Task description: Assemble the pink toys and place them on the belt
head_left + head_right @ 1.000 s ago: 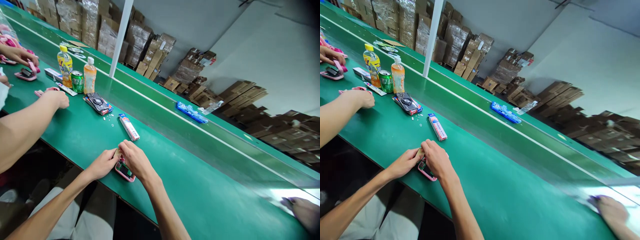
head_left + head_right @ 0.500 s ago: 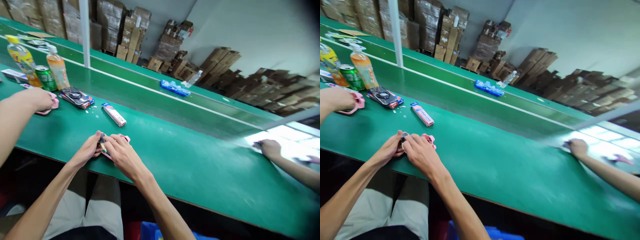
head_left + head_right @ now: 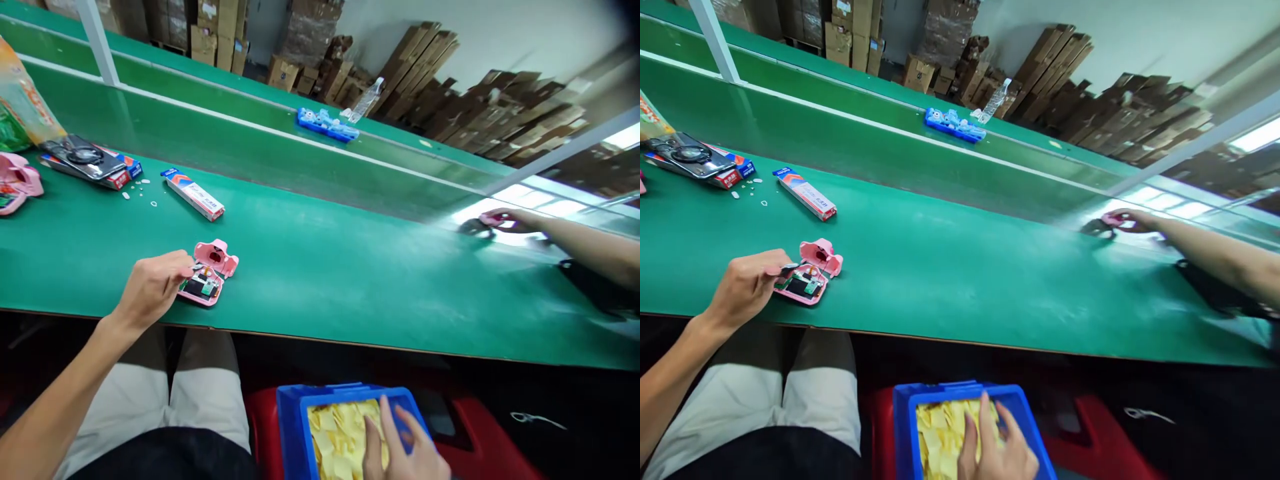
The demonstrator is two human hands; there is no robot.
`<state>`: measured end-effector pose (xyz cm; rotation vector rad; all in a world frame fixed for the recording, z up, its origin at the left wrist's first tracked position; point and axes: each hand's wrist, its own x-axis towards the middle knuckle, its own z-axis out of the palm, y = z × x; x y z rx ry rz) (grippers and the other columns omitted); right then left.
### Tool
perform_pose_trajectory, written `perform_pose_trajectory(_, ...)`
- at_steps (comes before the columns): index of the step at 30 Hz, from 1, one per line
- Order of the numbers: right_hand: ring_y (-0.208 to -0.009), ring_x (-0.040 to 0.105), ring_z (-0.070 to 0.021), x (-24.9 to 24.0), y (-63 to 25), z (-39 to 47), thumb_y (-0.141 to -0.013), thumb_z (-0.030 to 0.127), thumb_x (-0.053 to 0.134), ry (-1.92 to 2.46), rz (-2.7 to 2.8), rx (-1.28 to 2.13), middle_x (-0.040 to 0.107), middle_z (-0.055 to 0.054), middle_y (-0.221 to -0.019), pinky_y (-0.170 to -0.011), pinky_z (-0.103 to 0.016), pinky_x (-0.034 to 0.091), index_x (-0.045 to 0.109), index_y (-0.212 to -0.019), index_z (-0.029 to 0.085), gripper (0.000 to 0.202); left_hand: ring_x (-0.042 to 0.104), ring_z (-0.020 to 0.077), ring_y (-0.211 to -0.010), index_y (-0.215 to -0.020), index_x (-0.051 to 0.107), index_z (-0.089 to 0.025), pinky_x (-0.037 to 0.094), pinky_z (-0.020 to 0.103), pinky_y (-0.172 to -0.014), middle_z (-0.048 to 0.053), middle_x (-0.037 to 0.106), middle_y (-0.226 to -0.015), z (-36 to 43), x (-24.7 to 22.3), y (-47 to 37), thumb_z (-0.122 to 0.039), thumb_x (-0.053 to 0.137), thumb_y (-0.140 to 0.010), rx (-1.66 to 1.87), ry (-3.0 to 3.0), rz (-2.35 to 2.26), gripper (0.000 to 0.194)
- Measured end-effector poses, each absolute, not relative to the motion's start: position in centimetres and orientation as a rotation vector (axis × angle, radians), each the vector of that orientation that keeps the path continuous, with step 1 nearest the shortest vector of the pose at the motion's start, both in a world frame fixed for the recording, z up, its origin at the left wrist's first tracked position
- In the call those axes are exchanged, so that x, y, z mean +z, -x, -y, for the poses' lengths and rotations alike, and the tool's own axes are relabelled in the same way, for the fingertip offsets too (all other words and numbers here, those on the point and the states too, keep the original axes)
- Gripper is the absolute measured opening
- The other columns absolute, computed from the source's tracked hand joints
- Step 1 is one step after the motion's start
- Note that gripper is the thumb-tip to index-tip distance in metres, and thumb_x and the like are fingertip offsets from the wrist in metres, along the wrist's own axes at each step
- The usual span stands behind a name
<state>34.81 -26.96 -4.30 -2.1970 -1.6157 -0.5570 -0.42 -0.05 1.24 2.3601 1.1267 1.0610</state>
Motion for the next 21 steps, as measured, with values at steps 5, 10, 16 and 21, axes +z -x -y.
perform_pose_trajectory(5, -0.092, 0.070, -0.0202, 5.7, -22.8, 10.3, -0.098, 0.026, 0.058, 1.498, 1.819, 0.166, 0.073, -0.007, -0.111, -0.083, -0.035, 0.058, 0.069, -0.123, 0.028, 0.027, 0.058, 0.0146, -0.068, -0.074, 0.063, -0.018, 0.038, 0.026, -0.060, 0.004, 0.062, -0.074, 0.0, 1.4, -0.3, -0.060, 0.010, -0.104, 1.043, -2.556, -1.017, 0.074)
perform_pose_trajectory(10, -0.074, 0.066, -0.0139, 7.2, -18.0, 2.3, -0.095, 0.022, 0.064, 1.221, 2.045, 0.828, 0.074, -0.002, -0.086, -0.072, -0.026, 0.051, 0.070, -0.089, 0.018, 0.010, 0.053, 0.0127, -0.060, -0.071, 0.064, -0.018, 0.032, 0.026, -0.053, 0.002, 0.059, -0.071, 0.2, 1.2, -0.7, -0.058, 0.008, -0.105, 1.036, -2.625, -1.151, 0.076)
perform_pose_trajectory(16, -0.072, 0.067, -0.0143, 6.9, -19.2, 1.2, -0.087, 0.023, 0.074, 1.226, 1.939, 1.210, 0.072, 0.001, -0.077, -0.068, -0.026, 0.052, 0.071, -0.080, 0.018, 0.009, 0.055, 0.0152, -0.066, -0.086, 0.068, -0.018, 0.033, 0.029, -0.052, 0.005, 0.062, -0.086, 0.3, 1.0, -0.1, -0.061, 0.008, -0.103, 0.931, -2.569, -1.228, 0.076)
perform_pose_trajectory(21, -0.084, 0.071, -0.0161, 6.4, -19.2, 1.9, -0.085, 0.018, 0.074, 1.295, 1.775, 1.002, 0.077, 0.000, -0.093, -0.079, -0.029, 0.057, 0.078, -0.093, 0.023, 0.010, 0.056, 0.0238, -0.106, -0.121, 0.064, -0.020, 0.049, 0.036, -0.088, 0.010, 0.060, -0.119, 0.8, 0.9, 1.7, -0.063, 0.030, -0.102, 0.882, -2.379, -1.136, 0.057)
